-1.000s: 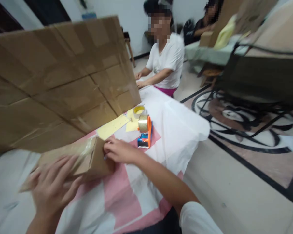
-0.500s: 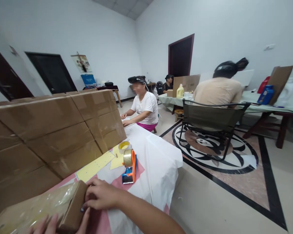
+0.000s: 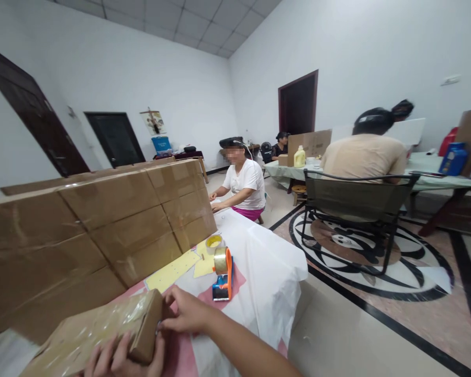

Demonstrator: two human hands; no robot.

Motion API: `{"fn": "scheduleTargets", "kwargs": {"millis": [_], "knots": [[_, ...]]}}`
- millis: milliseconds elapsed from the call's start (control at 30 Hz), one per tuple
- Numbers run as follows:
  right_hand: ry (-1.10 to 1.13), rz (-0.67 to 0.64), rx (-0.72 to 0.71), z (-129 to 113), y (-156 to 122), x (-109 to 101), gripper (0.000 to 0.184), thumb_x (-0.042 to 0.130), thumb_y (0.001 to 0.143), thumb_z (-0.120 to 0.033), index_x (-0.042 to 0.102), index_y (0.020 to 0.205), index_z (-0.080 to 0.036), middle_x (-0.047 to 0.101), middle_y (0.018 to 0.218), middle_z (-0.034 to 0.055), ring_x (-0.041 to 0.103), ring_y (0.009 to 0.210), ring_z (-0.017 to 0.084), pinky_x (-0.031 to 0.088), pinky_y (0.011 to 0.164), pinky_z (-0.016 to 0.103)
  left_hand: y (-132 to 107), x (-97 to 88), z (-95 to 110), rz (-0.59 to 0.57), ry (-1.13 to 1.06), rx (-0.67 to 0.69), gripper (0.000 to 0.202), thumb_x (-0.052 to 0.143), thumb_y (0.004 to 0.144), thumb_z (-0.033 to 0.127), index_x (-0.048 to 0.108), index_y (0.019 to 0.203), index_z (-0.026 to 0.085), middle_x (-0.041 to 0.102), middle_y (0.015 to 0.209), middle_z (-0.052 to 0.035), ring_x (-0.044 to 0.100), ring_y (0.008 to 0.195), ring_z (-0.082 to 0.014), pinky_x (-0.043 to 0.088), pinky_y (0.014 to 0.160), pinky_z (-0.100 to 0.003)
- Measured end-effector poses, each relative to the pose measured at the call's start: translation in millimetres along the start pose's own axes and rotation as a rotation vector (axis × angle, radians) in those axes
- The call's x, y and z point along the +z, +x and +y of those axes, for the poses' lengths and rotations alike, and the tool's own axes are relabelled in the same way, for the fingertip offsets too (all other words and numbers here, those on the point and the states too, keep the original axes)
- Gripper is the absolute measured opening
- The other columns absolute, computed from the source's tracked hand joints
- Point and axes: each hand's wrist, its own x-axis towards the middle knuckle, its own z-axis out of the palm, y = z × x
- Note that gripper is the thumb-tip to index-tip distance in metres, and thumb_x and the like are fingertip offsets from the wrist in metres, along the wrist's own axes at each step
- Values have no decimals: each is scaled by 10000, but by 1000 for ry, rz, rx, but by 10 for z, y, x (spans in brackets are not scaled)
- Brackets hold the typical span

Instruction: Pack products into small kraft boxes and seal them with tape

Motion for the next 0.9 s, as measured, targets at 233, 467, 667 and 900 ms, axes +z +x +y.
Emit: {"fn": "scheduleTargets", "kwargs": {"millis": [233, 467, 667, 900], "knots": [[-58, -43, -36, -28, 34, -15, 389, 740, 741, -177, 651, 1119, -194, 630, 1022, 17, 564, 978, 216, 435, 893, 336, 206, -205, 277, -9, 155, 197, 616, 708, 828, 289, 424, 1358, 158, 541, 1255, -192, 415, 1391, -386, 333, 1139, -664], [31, -64, 16, -23, 6, 21, 309, 731, 746, -205, 624, 1036, -196, 596, 925, -11, 537, 833, 179, 417, 751, 290, 122, -324, 166, -84, 30, 123, 637, 716, 834, 234, 400, 1384, 182, 485, 1386, -198, 326, 1480, -385, 377, 1148, -639], [101, -51, -2, -32, -60, 143, 450, 737, 743, -222, 594, 1167, -185, 611, 1008, 6, 560, 873, 181, 441, 784, 294, 163, -415, 157, -117, -62, 103, 649, 713, 846, 239, 373, 1396, 189, 446, 1419, -203, 281, 1500, -391, 362, 1157, -659], [-146, 104, 15, -261, -391, 404, 332, 714, 771, -219, 587, 1074, -174, 601, 1070, 44, 554, 1025, 236, 439, 917, 369, 96, -656, 90, -114, -159, 18, 632, 745, 831, 300, 377, 1338, 219, 185, 1594, -241, 169, 1537, -409, 272, 1180, -713]]}}
